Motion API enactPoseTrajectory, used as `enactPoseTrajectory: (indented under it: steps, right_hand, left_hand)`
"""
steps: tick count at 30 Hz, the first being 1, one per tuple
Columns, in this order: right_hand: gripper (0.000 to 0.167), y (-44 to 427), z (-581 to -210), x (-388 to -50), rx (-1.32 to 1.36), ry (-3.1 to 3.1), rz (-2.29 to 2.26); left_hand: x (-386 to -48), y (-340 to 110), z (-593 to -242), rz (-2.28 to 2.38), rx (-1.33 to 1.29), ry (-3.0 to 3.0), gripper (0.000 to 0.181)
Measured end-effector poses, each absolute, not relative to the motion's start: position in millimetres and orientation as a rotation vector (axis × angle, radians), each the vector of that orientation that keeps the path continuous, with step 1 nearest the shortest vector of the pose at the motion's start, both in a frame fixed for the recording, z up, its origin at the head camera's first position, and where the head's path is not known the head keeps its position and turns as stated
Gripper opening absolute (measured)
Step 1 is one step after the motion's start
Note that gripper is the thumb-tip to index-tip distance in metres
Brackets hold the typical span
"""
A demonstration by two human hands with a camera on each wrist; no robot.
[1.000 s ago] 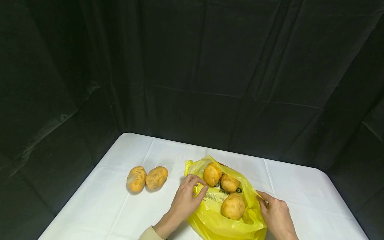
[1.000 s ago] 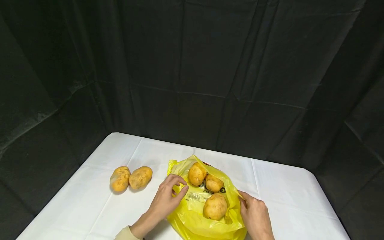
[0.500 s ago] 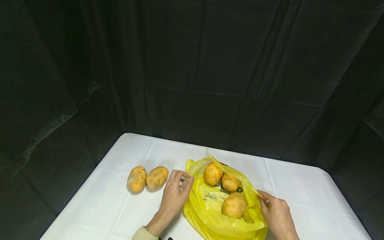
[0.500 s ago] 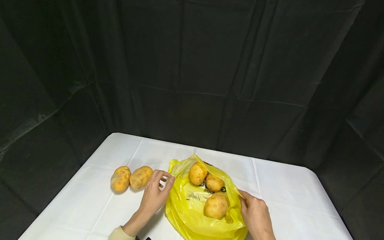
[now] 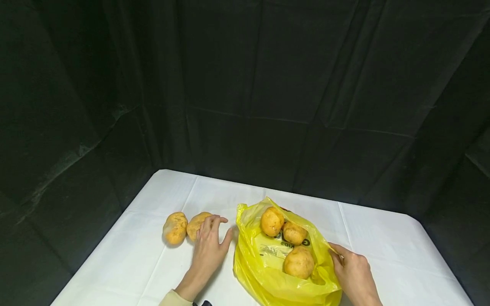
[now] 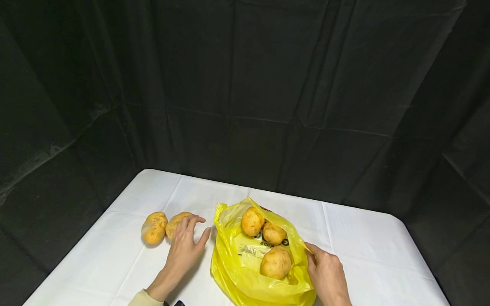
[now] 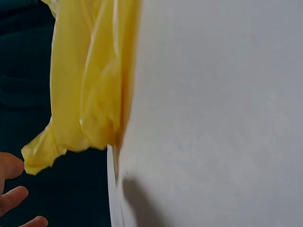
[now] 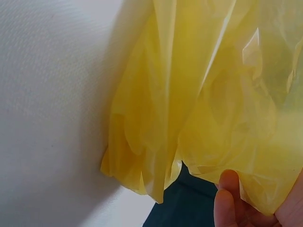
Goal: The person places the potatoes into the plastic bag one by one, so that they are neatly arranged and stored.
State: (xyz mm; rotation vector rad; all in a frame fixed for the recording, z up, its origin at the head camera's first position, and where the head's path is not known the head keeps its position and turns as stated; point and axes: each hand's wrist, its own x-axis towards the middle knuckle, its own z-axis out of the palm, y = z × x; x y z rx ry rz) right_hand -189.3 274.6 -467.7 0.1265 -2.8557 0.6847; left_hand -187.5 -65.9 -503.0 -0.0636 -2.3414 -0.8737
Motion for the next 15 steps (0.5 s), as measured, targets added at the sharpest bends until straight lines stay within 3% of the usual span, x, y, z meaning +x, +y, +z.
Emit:
enactPoseTrajectory:
  steps: [15]
  right_hand:
    - [0.027,275,-467,-189,0.110,-2.870,0.676]
  left_hand:
    - [-192,-86,-510,-0.714,0.090,-2.434,0.059]
